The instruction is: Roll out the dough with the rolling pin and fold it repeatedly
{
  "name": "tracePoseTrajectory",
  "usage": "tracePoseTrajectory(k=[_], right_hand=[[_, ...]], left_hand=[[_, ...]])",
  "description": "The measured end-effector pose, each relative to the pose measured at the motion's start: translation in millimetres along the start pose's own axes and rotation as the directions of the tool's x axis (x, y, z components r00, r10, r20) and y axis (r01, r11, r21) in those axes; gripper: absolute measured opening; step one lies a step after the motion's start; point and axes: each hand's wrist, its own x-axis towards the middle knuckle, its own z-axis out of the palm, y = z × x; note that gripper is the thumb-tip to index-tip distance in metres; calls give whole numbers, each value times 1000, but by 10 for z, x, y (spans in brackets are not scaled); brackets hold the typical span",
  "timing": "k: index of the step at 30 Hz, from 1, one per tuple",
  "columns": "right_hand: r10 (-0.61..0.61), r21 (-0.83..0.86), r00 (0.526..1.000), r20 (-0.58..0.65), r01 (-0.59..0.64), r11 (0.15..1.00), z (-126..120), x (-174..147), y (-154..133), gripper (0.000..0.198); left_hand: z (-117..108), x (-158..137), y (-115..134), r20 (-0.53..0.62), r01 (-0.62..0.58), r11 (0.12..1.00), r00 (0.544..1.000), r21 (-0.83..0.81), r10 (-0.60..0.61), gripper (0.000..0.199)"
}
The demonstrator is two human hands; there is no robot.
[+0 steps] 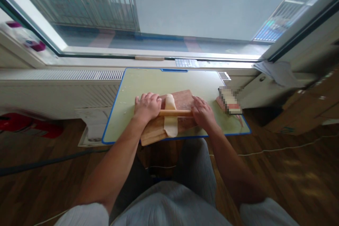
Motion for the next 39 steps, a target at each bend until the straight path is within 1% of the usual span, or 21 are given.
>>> tracePoseTrajectory(k=[4,8,11,14,18,20,23,25,27,30,35,39], right_hand=[[80,87,996,-33,-77,993,-20,-119,-72,54],[104,160,993,-57,-94,983,-47,-254,-156,51],[142,171,986,-91,-125,977,-79,-367,-223,47],[173,163,977,-122,-152,975,-110,-436,-272,46],[252,125,956,-151,-235,964,-161,-353,-294,45],[303,95,945,-120,-293,951,-198,-244,-290,44],[360,53,932,-33,-358,932,-246,-84,-275,41],[360,28,933,15,-361,932,-258,-32,-265,39],[341,-10,940,28,-341,940,-254,-47,-262,40],[295,-70,955,0,-294,953,-233,-174,-269,45],[174,-110,983,-63,-180,977,-189,-430,-273,44],[171,-111,980,-105,-183,977,-134,-569,-271,48]], left_hand=[[15,18,-26,-17,-23,1000,1000,11,23,47],[16,99,-50,-34,-80,997,996,0,80,47],[16,147,-57,-19,-102,995,995,-1,102,46],[22,165,-61,-24,-97,995,995,12,97,45],[27,211,-50,-23,-69,997,997,31,70,50],[19,250,-28,-10,-41,999,999,22,41,51],[-4,275,23,3,12,1000,1000,10,-12,51],[-20,243,56,5,31,999,1000,15,-31,51],[-33,172,76,-8,35,999,999,25,-35,50],[-44,30,74,-35,36,999,999,26,-35,49],[-45,-164,44,-41,-3,1000,999,9,4,47],[-33,-311,50,-57,-11,1000,998,21,13,50]])
